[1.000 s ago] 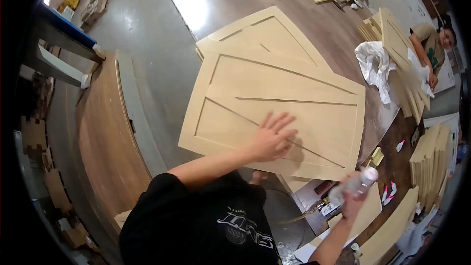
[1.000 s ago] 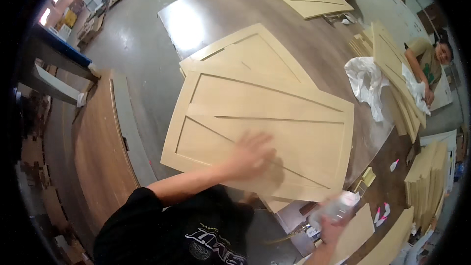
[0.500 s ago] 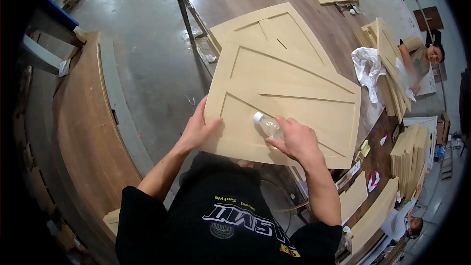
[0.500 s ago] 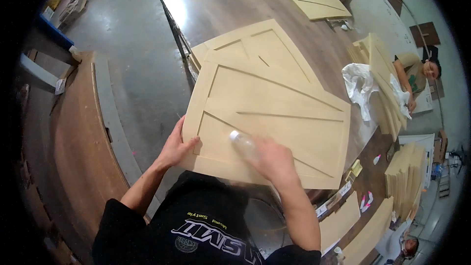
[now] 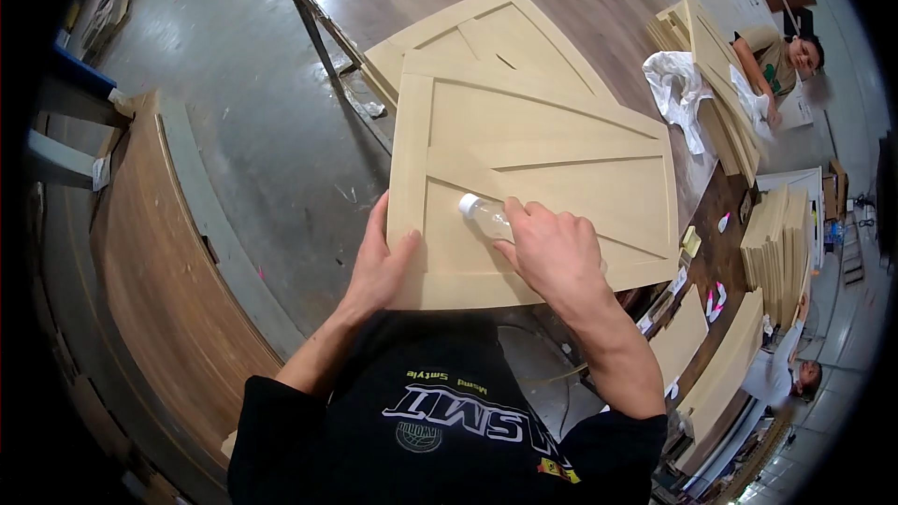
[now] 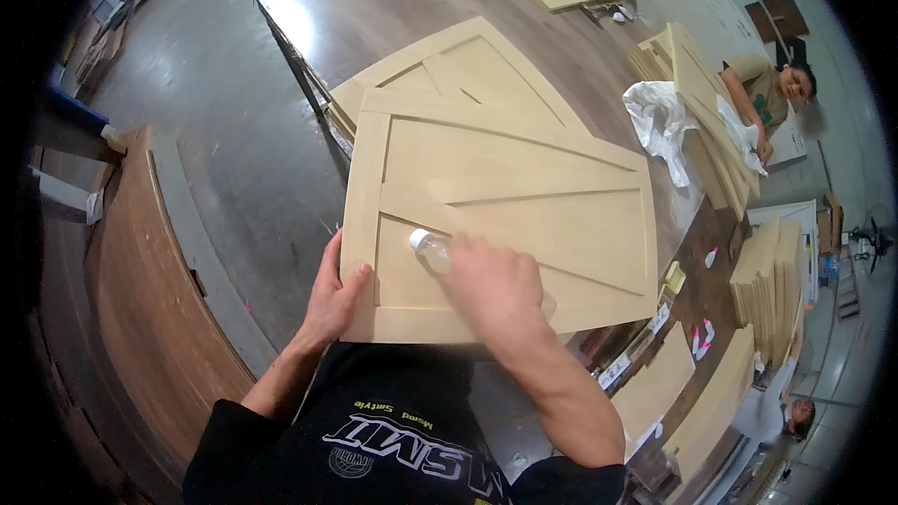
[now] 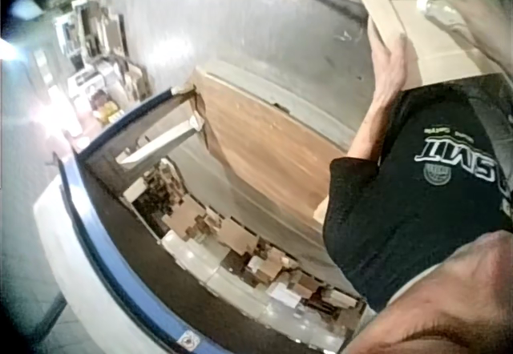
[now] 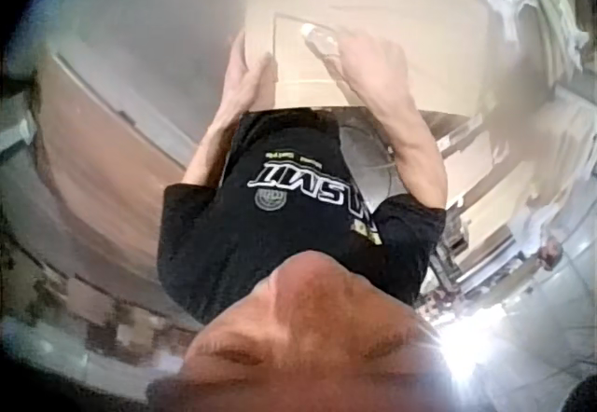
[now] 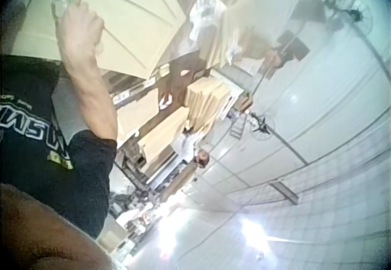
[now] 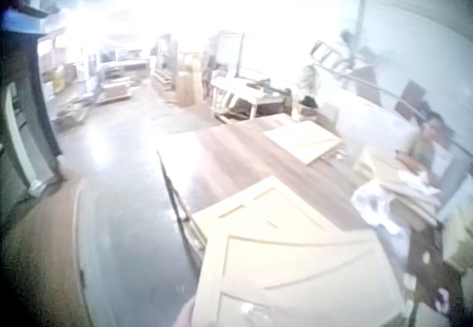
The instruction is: The person applies glue from a bottle to the grooves of a wood panel, then uses a scraper to spread the glue evenly across the surface.
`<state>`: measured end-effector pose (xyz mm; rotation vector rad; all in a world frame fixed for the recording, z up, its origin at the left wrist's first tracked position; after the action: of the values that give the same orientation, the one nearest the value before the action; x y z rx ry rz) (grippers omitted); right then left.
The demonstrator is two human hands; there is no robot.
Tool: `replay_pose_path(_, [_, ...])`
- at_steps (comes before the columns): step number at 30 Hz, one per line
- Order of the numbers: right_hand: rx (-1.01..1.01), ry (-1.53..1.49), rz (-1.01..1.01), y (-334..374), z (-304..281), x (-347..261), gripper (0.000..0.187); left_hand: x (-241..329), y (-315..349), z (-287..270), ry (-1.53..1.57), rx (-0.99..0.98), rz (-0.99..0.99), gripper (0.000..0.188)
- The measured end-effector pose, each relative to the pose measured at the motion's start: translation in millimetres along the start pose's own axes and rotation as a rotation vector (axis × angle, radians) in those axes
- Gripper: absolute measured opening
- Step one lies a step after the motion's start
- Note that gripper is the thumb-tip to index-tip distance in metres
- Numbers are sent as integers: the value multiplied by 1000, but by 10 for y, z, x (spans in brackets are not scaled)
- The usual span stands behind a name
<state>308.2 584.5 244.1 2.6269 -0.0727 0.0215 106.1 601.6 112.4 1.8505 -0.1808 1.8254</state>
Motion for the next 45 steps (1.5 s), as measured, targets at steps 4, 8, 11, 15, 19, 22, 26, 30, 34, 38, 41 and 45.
replay_pose_path(4, [7,-11,10,-1,34,14,46,-8,-3,37,25,-19,7,67])
replay_pose_path(8, [36,-44,-29,-49,97,-80,46,-23,9,56,17,-18,11,67])
replay_pose_path(11, [24,-71,-6,-57,97,-90,44,-71,11,54,28,-14,9,67])
replay_pose_path(15, [-45,-125,64,21,55,23,40,-66,22,45,27,7,3,69])
replay_pose_path(19, [31,-146,48,166,156,224,38,-114,34,41,48,11,-32,68])
replay_pose_path(22, [28,-147,156,309,284,539,48,9,55,80,5,23,-41,68])
replay_pose_path(26, [-51,-65,287,538,394,902,37,-178,-25,74,-14,25,-42,66])
replay_pose_path(30, [-35,-26,358,689,606,1304,36,-158,-35,77,62,15,-17,65])
replay_pose_path(34, [-7,-38,416,849,749,1633,34,-228,-62,41,6,1,-38,64])
replay_pose_path(38, [-49,-23,498,985,817,1883,33,-146,-55,81,2,28,-50,63])
replay_pose_path(41, [-80,-23,526,1076,855,2041,31,-195,-74,60,55,11,-43,62])
replay_pose_path(45, [-82,-34,619,1206,1017,2373,30,-137,-68,89,4,13,-64,63])
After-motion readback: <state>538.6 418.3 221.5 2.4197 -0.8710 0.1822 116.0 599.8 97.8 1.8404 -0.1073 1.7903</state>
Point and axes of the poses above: each hand's wrist, its own y-axis away from the middle knuckle, its own z-axis out of the palm, x = y × z, the point moved 7 cm from there along -y, towards the middle knuckle, and after that the axes turned 8 degrees about -x, right-handed, at the moved point
